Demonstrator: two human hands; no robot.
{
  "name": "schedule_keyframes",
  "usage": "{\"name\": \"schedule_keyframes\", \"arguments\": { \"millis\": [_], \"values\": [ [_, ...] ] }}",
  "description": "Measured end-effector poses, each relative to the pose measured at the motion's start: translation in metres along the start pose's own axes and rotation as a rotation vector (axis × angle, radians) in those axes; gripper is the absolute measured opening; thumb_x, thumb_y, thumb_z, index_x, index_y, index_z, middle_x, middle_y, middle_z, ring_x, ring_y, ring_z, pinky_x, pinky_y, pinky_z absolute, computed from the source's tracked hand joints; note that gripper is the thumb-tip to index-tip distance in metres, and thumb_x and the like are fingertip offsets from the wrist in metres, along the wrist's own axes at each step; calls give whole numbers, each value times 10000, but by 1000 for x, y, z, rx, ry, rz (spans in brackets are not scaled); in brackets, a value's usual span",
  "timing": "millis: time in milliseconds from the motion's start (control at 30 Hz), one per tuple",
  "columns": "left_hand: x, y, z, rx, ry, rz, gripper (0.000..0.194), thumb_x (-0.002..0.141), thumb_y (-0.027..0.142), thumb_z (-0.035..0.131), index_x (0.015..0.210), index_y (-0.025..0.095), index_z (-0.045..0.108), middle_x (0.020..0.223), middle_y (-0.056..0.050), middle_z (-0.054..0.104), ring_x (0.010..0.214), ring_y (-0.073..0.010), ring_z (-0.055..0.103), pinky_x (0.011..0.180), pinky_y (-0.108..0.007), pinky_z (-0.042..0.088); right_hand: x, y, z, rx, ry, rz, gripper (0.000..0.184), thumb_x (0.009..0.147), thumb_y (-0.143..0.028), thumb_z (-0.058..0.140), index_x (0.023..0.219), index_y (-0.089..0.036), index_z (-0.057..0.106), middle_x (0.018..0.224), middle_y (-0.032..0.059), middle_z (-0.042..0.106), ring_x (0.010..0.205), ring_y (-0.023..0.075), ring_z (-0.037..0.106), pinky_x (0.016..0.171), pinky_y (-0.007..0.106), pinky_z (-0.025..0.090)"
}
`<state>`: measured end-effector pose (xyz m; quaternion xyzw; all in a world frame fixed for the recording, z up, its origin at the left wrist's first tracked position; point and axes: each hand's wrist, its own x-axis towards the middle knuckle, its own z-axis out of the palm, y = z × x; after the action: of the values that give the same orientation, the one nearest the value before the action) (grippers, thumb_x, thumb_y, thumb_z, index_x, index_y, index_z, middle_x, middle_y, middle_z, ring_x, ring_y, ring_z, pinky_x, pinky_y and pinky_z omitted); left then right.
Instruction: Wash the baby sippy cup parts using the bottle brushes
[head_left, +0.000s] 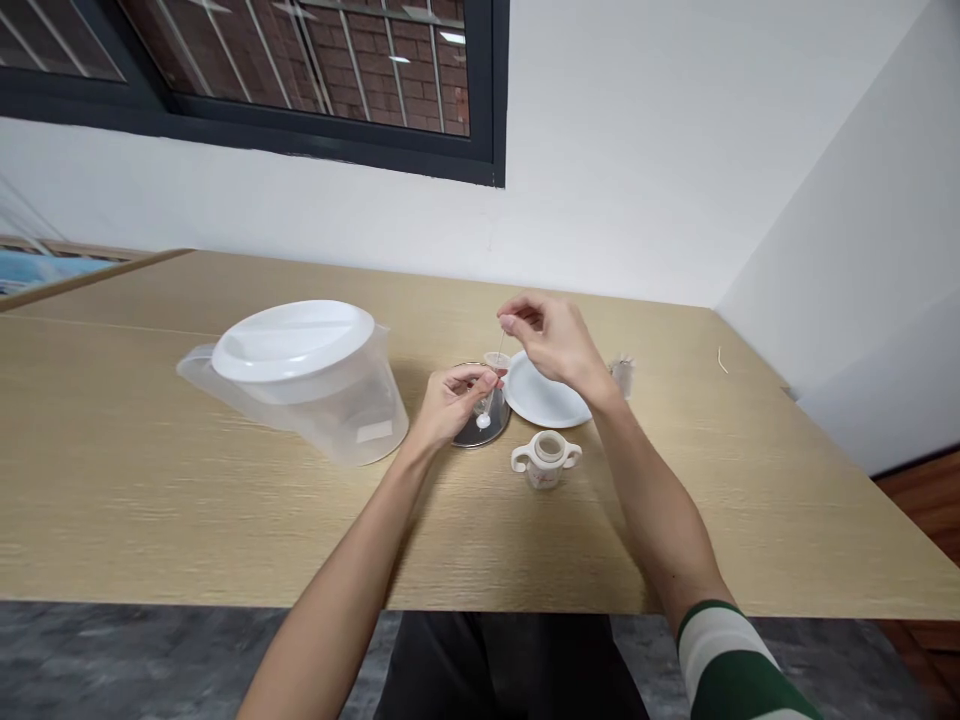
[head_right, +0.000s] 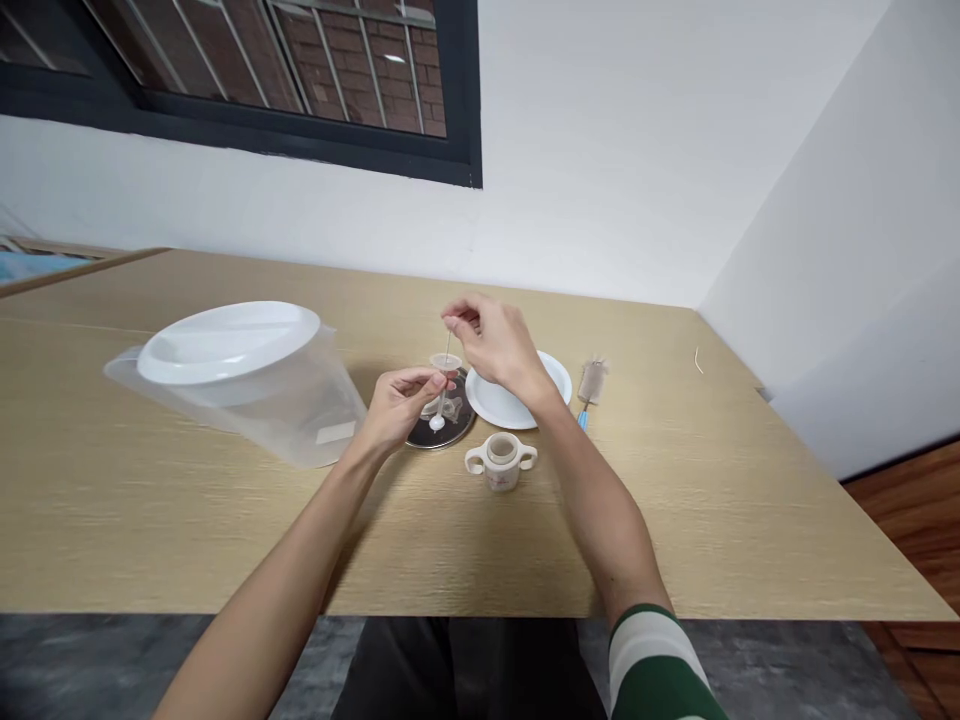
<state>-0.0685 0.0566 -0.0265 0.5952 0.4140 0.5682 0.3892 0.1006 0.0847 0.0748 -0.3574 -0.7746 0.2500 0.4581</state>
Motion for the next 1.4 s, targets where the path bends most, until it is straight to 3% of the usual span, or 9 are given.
{"name": "schedule_keyframes", "arguments": {
  "millis": [167,333,500,700,1067,1400],
  "values": [
    [0,2,0,82,-97,35,378,785,523,727,838,153,782,884,-114,769,838,-230,683,709,-292,497,4,6,-21,110,207,-71,161,874,-335,606,876,-179,641,808,17,661,740,120,619,729,285,524],
    [1,0,1,204,-156,105,335,796,485,719,807,157,789,844,-108,766,792,-222,663,727,-316,492,2,5,-49,77,397,-194,263,894,-480,605,927,-220,622,857,15,633,777,120,616,752,288,538],
    [4,-5,3,207,-159,126,307,800,462,715,804,164,789,813,-84,758,758,-201,651,731,-306,476,-8,-5,-72,24,502,-235,243,920,-476,584,961,-241,627,875,19,630,804,133,624,782,321,559],
    [3,-4,2,86,-118,129,284,777,449,745,807,169,781,858,-91,746,821,-212,654,779,-326,488,-11,-11,-66,39,450,-229,244,909,-471,607,929,-229,632,866,12,637,778,122,624,768,307,564],
    [1,0,3,79,-88,100,309,750,482,763,778,174,776,813,-76,741,784,-205,648,735,-314,490,-7,-8,-48,75,342,-209,290,889,-509,614,944,-226,644,886,11,643,808,119,624,790,295,547],
    [0,-1,4,81,-62,72,342,755,501,753,759,160,762,814,-89,750,788,-211,656,712,-298,494,-3,-1,-3,78,101,-60,127,873,-283,591,864,-184,669,845,25,705,772,135,651,759,288,527]
  ]
}}
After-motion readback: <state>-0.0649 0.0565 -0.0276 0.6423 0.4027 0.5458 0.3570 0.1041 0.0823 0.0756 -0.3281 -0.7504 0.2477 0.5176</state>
